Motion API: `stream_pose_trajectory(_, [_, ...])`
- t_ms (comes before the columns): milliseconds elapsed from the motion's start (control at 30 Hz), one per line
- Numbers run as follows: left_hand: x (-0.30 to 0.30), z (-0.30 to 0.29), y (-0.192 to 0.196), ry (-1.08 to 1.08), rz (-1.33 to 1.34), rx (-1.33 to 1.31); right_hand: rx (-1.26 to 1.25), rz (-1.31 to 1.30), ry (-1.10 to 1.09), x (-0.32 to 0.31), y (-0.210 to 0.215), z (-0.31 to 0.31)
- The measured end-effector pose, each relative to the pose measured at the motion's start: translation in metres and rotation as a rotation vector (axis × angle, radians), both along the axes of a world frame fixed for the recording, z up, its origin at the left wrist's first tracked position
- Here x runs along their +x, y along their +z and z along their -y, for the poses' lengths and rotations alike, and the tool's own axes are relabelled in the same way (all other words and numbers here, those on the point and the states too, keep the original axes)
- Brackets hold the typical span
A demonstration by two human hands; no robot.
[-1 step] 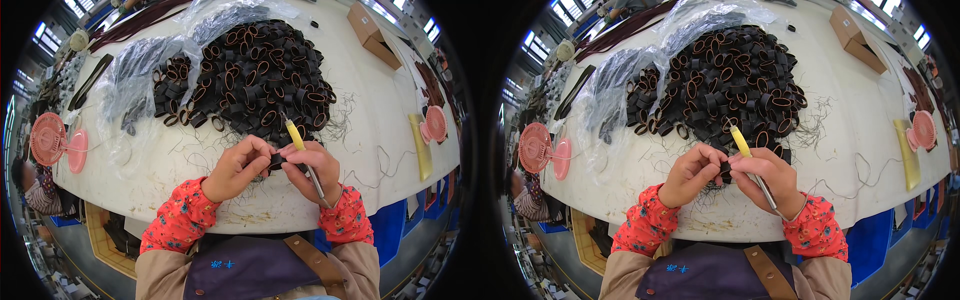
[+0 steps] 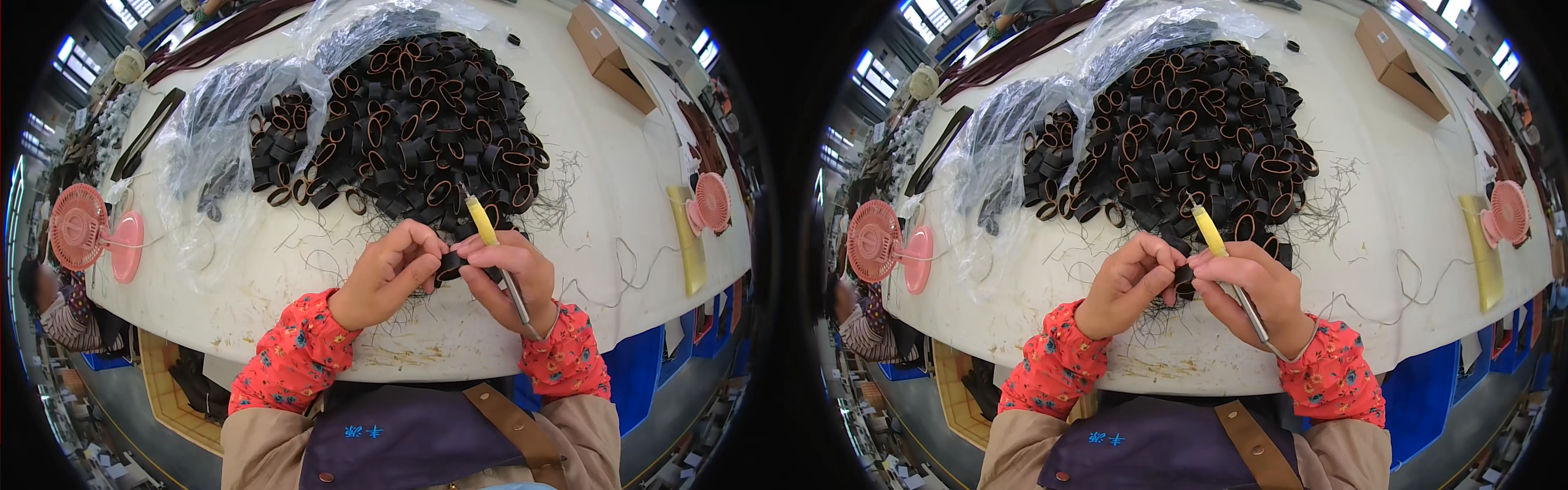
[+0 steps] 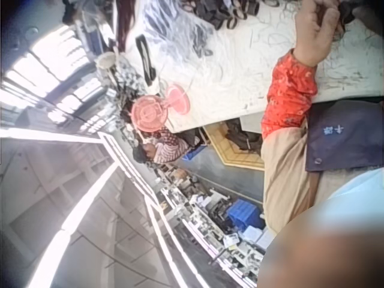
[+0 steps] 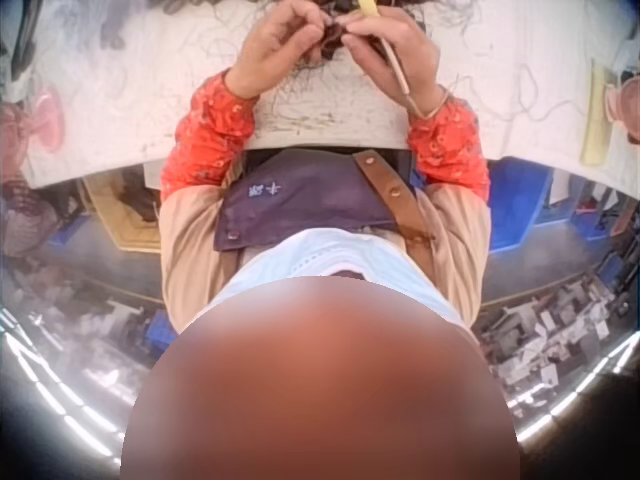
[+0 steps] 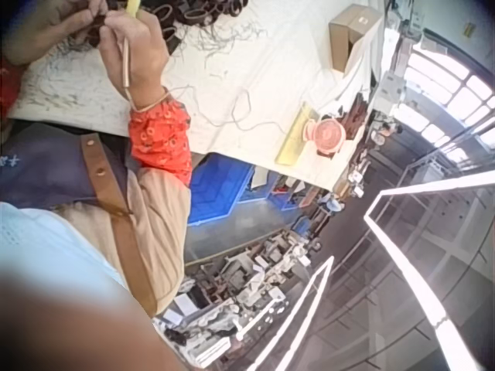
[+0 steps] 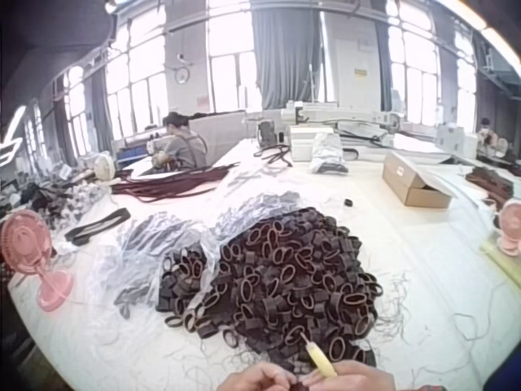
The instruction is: Applying edge paint to small leather loops using an applicator tool.
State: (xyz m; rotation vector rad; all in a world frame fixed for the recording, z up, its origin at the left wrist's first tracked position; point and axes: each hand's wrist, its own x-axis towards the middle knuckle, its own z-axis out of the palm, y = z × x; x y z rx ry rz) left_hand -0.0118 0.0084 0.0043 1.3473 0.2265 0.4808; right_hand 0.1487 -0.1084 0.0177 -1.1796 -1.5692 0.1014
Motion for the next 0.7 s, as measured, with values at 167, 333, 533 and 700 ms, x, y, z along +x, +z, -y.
stream_pose_trajectory(167, [0.000, 0.000, 0.002, -0.051, -0.058, -0.063, -0.046, -0.087, 0.020, -0.003, -0.002, 0.001])
stream_pose_trajectory(333, [-0.001, 0.000, 0.002, 0.001, -0.072, 0.020, -0.159, -0.120, 0.052, 0.003, -0.004, 0.006])
stream_pose_trajectory(533, [0.000, 0.000, -0.002, 0.074, -0.032, 0.129, -0.201, -0.625, 0.186, 0.000, 0.014, 0.007])
stream_pose_trajectory(700, [-0.001, 0.000, -0.005, 0.075, -0.037, 0.198, -0.268, -0.827, 0.328, 0.013, 0.008, 0.014])
